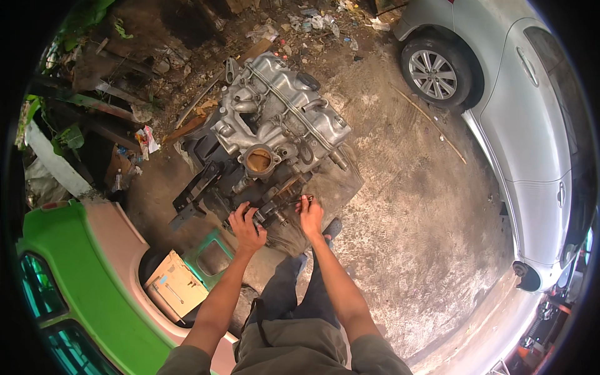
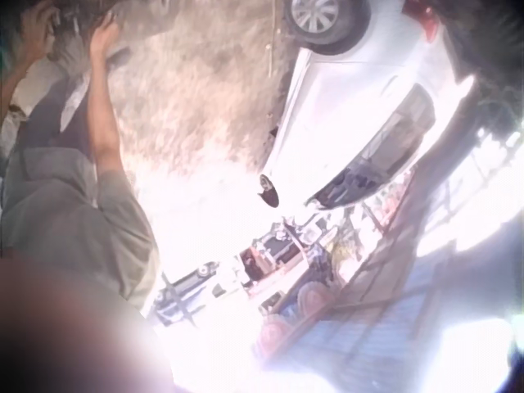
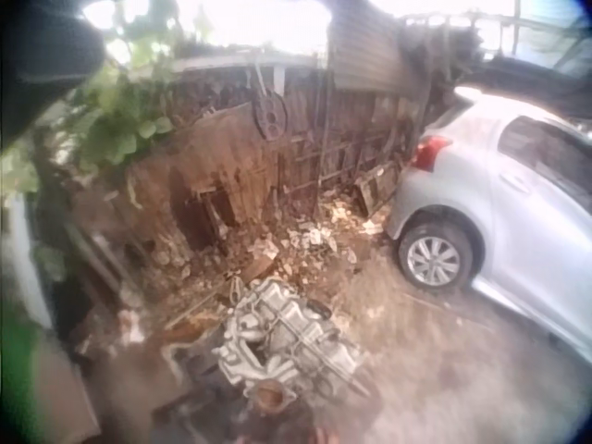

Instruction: The person uses a wrench to loosen and remove bolts from a car engine block resting on a cloth on the ground. The person repeatedly turns the wrench and adjusts hand positions while working on the same bolt area.

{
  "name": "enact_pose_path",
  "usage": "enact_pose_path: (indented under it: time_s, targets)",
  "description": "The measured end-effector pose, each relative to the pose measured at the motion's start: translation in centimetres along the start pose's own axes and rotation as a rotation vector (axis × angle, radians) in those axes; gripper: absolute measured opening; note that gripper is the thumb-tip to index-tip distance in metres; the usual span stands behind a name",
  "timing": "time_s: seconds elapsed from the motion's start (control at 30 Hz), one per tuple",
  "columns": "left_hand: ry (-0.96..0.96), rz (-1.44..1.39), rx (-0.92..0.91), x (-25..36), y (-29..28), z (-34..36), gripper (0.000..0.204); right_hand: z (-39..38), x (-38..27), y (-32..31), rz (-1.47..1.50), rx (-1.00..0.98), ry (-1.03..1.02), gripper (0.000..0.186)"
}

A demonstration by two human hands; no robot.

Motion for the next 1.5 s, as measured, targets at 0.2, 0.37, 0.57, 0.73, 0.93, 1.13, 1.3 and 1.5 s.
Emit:
enact_pose_path:
  time_s: [0.2,0.37,0.57,0.73,0.93,1.13,1.3,1.5]
  targets:
    - [0.052,0.058,0.085,-0.2,0.3,0.0,0.043,0.8,0.8,0.7,0.172,-0.031,0.035,0.035]
    - [0.073,0.074,0.091,-0.2,0.6,-0.1,0.043,0.6,2.2,0.7,0.233,0.02,0.034,0.037]
    - [0.09,0.087,0.09,-0.2,0.5,-0.4,0.043,0.2,4.2,1.0,0.448,0.151,0.104,0.031]
    - [0.084,0.095,0.096,-0.1,0.5,-0.3,0.043,0.1,3.1,1.1,0.38,0.185,0.119,0.029]
    - [0.073,0.104,0.098,-0.1,0.6,-0.3,0.044,0.2,0.0,0.8,0.111,0.212,0.065,0.028]
    - [0.087,0.101,0.119,-0.1,0.6,-0.3,0.044,-5.4,-3.7,3.2,-0.299,0.061,-0.225,0.018]
    - [0.076,0.101,0.1,-0.2,0.5,-0.3,0.044,-7.6,-5.1,4.2,-0.373,-0.029,-0.515,0.029]
    - [0.076,0.104,0.11,-0.3,0.7,-0.4,0.043,-7.2,-4.6,2.9,-0.486,-0.038,-0.573,0.016]
Point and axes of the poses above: each hand's wrist, its own z-axis towards the middle knuckle, its own y-axis out of the palm, x = y × z, the point moved 10 cm from there along z, towards the middle knuckle, and after that the axes turned 2 degrees about y, right-handed, at the moved point
